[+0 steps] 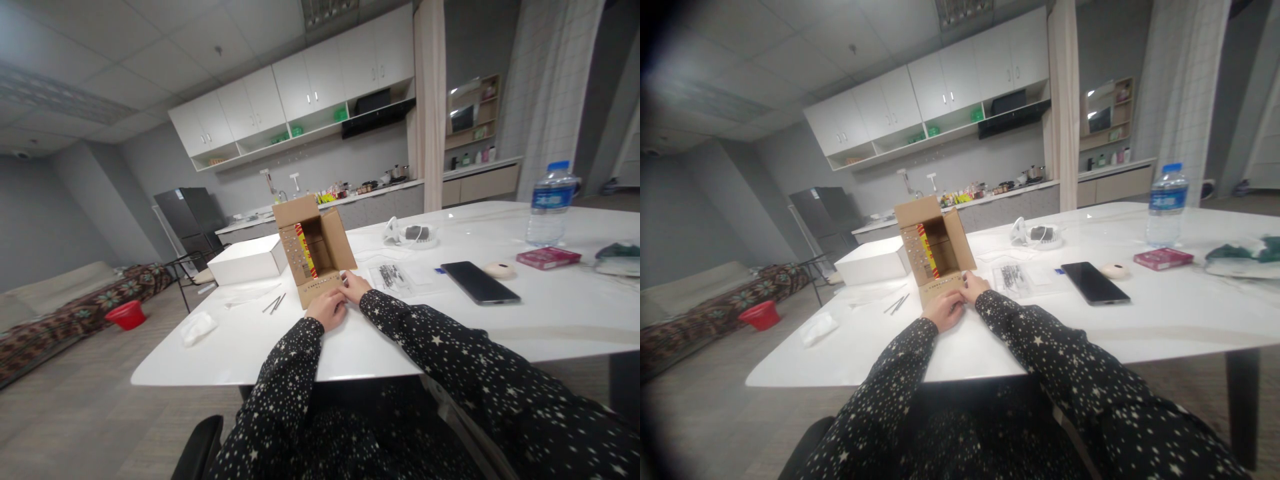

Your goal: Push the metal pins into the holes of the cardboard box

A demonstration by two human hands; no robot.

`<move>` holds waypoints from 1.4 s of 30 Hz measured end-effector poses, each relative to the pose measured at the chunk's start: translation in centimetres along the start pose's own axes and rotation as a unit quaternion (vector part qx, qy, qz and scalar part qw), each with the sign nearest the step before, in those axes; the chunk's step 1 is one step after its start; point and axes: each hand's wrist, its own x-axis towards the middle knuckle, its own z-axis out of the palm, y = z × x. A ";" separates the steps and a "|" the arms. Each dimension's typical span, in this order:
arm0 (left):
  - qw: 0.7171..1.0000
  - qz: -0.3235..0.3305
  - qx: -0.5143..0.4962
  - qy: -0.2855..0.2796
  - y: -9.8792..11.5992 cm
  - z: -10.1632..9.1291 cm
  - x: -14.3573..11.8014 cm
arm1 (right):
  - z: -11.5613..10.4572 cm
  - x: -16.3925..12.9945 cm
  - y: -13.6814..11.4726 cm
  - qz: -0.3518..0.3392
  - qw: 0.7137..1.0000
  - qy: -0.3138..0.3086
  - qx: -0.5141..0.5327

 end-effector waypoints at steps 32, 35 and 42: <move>1.000 0.001 0.014 -0.004 0.1 0.0 0.0 | -0.1 -0.1 -0.3 0.007 1.000 -0.001 0.000; 1.000 0.002 0.012 -0.004 0.1 0.1 0.0 | -0.1 -0.1 -0.2 0.005 1.000 0.000 0.000; 1.000 0.005 0.013 -0.004 0.1 0.1 0.0 | -0.1 0.0 -0.2 0.008 1.000 0.000 0.002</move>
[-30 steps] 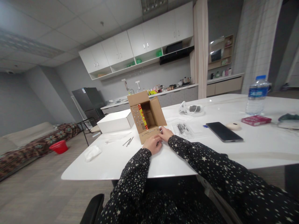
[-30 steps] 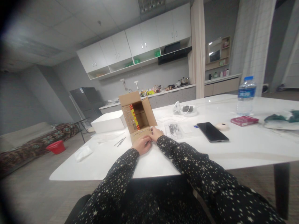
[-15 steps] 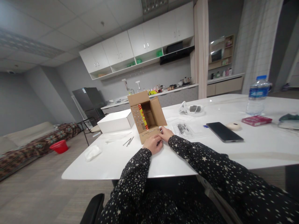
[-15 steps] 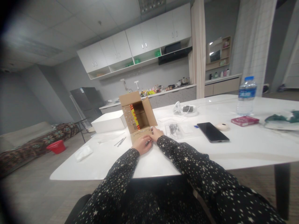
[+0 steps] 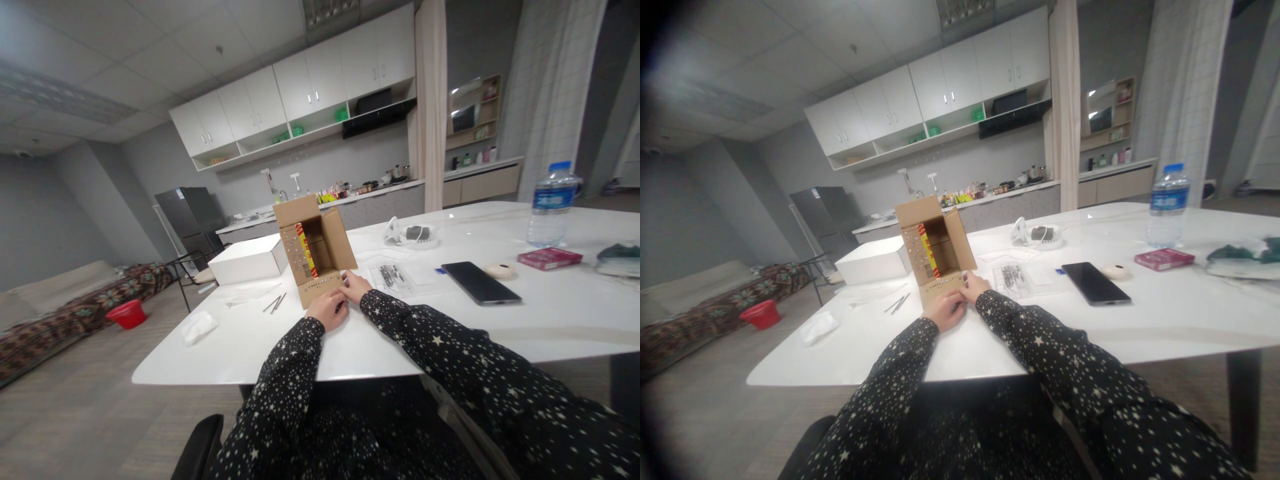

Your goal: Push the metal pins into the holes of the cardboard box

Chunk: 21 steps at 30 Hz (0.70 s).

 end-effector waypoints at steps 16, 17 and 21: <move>0.990 -0.045 0.066 0.119 -0.5 0.0 0.2 | 0.2 0.2 0.2 -0.004 1.000 -0.001 -0.002; 0.988 -0.059 0.067 0.124 -0.5 -0.1 0.2 | 0.2 0.2 0.2 -0.002 1.000 -0.001 -0.004; 0.983 -0.115 0.073 0.121 -0.6 -0.1 0.1 | 0.2 0.2 0.2 0.000 1.000 -0.006 -0.007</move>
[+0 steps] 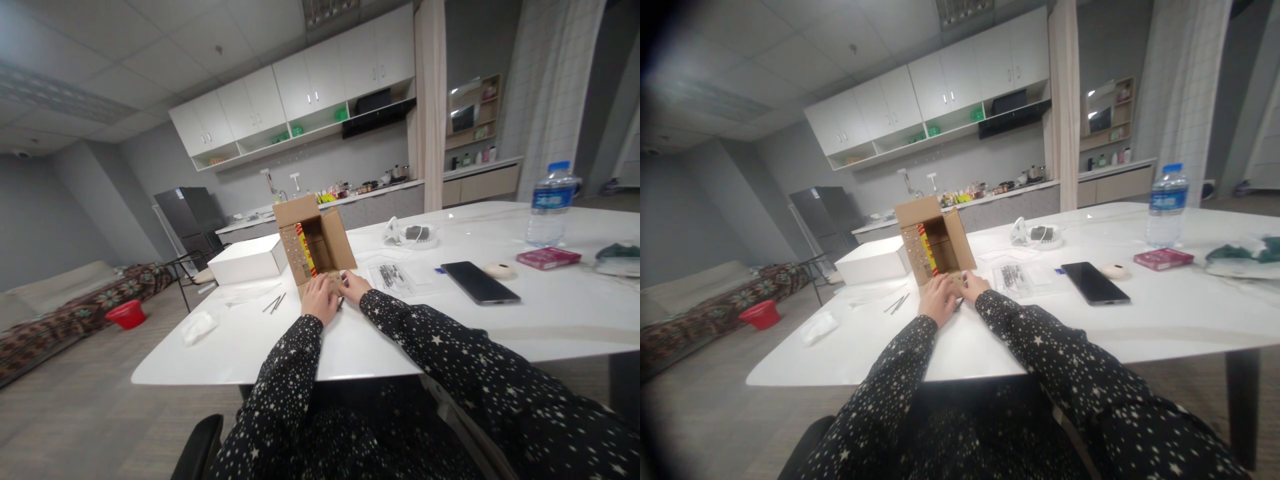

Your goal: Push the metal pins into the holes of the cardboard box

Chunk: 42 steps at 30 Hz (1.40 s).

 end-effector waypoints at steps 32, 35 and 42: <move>0.994 -0.086 0.059 -0.035 -0.7 0.9 0.4 | 0.1 0.0 -0.1 0.008 1.000 0.006 -0.006; 0.993 -0.093 0.058 -0.034 -0.7 0.7 0.4 | 0.0 0.0 -0.1 0.009 1.000 0.006 -0.005; 0.993 -0.099 0.047 -0.035 -0.8 1.0 0.3 | -0.1 -0.2 -0.3 0.007 1.000 0.005 -0.004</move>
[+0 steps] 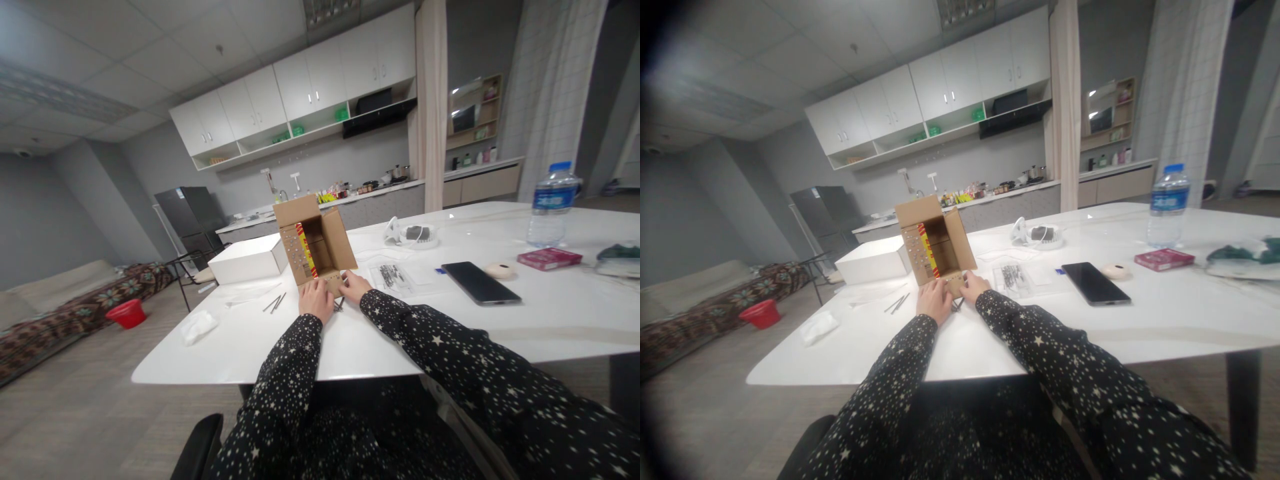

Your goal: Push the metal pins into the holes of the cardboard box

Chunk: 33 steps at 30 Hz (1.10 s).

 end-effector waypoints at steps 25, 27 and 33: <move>1.000 -0.003 -0.007 -0.014 0.0 0.0 0.1 | -0.1 0.0 -0.1 0.003 1.000 0.000 0.001; 1.000 -0.009 0.000 -0.011 0.0 0.0 0.1 | -0.1 -0.1 -0.1 0.004 1.000 -0.001 -0.001; 1.000 -0.006 0.007 -0.014 -0.2 0.2 0.1 | -0.1 0.0 -0.1 0.005 1.000 -0.004 0.001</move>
